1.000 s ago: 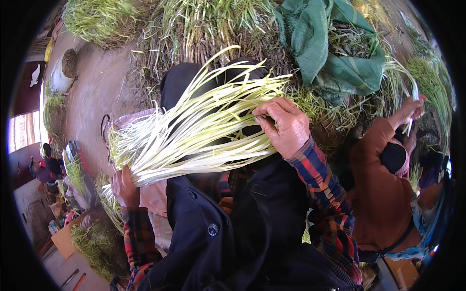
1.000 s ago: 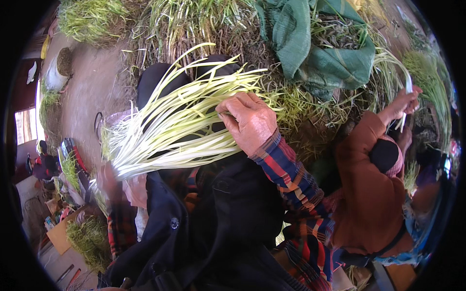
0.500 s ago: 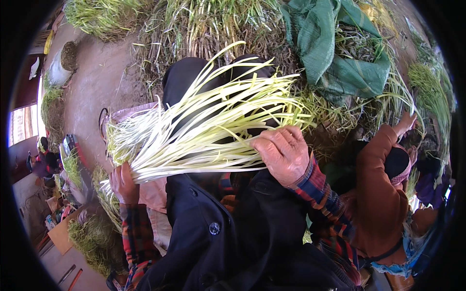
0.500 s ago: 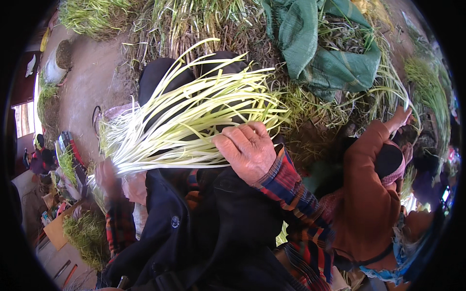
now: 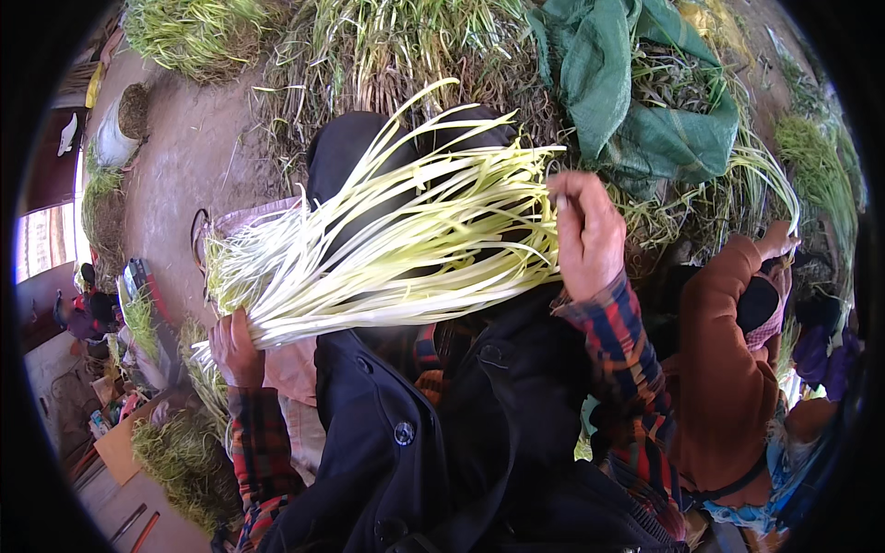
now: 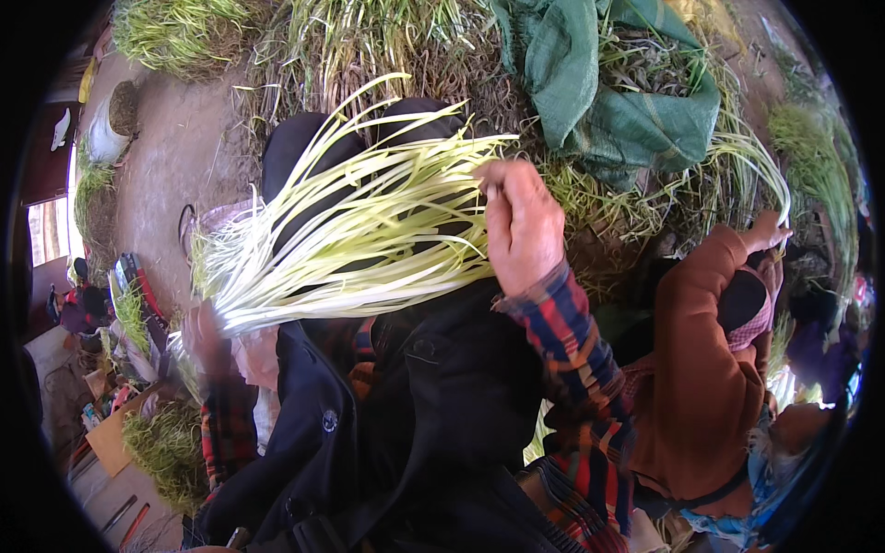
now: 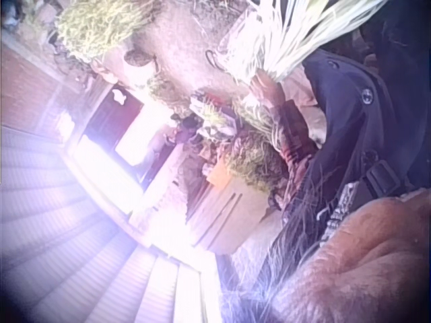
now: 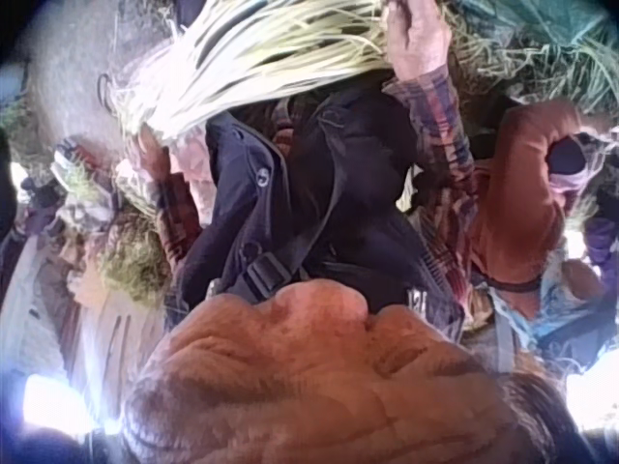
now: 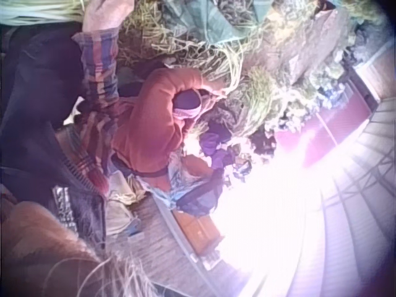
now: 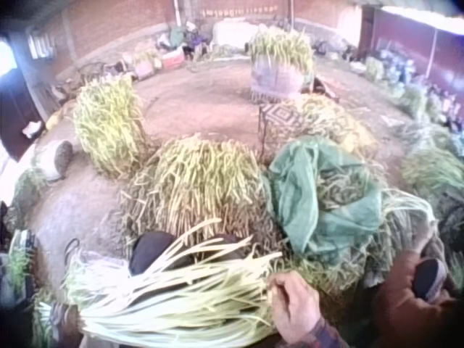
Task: The person gathers long, pale plant stems into a bundle, aligns them by hand, and ties them with a red plastic tie. The person then places the finished bundle on a nearby pile.
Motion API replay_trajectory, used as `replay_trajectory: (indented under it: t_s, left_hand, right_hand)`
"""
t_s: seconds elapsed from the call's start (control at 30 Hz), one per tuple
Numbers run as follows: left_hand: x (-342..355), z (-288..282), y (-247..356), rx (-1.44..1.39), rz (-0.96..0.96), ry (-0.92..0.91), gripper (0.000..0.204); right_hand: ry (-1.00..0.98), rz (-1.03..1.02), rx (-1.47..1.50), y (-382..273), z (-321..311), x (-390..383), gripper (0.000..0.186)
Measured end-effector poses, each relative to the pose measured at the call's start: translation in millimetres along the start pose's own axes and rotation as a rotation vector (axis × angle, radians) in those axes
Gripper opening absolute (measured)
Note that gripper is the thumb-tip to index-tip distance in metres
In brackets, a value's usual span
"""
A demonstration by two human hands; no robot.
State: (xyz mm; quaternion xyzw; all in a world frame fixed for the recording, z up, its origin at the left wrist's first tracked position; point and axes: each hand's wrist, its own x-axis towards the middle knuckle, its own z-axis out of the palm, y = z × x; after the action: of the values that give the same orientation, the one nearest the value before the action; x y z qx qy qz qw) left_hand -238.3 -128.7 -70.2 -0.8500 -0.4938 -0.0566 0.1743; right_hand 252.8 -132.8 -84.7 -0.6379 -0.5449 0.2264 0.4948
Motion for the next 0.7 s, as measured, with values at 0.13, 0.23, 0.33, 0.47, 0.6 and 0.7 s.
replay_trajectory:
  t_s: [0.13, 0.23, 0.33, 0.47, 0.6, 0.7]
  left_hand:
    - [5, 0, 0, -0.006, 0.026, 0.029, 0.034]
    - [6, -2, 1, -0.004, 0.020, 0.029, 0.034]
    - [6, -2, 1, 0.005, 0.020, 0.027, 0.034]
    - [4, -2, 1, 0.008, 0.013, 0.021, 0.035]
    - [4, -2, 2, 0.010, 0.004, -0.003, 0.036]
    - [4, -2, 2, -0.003, 0.000, -0.013, 0.037]
  right_hand:
    - [-0.335, 0.053, -0.157, 10, 8, 17, 0.012]
    - [-0.423, -0.176, -0.097, 8, 17, 17, 0.015]
    - [-0.482, -0.232, -0.135, 4, 21, 18, 0.018]
    - [-0.491, -0.326, -0.233, -4, 26, 20, 0.029]
    - [-0.422, -0.303, -0.235, -12, 34, 15, 0.034]
    - [-0.404, -0.273, -0.202, -17, 37, 8, 0.034]
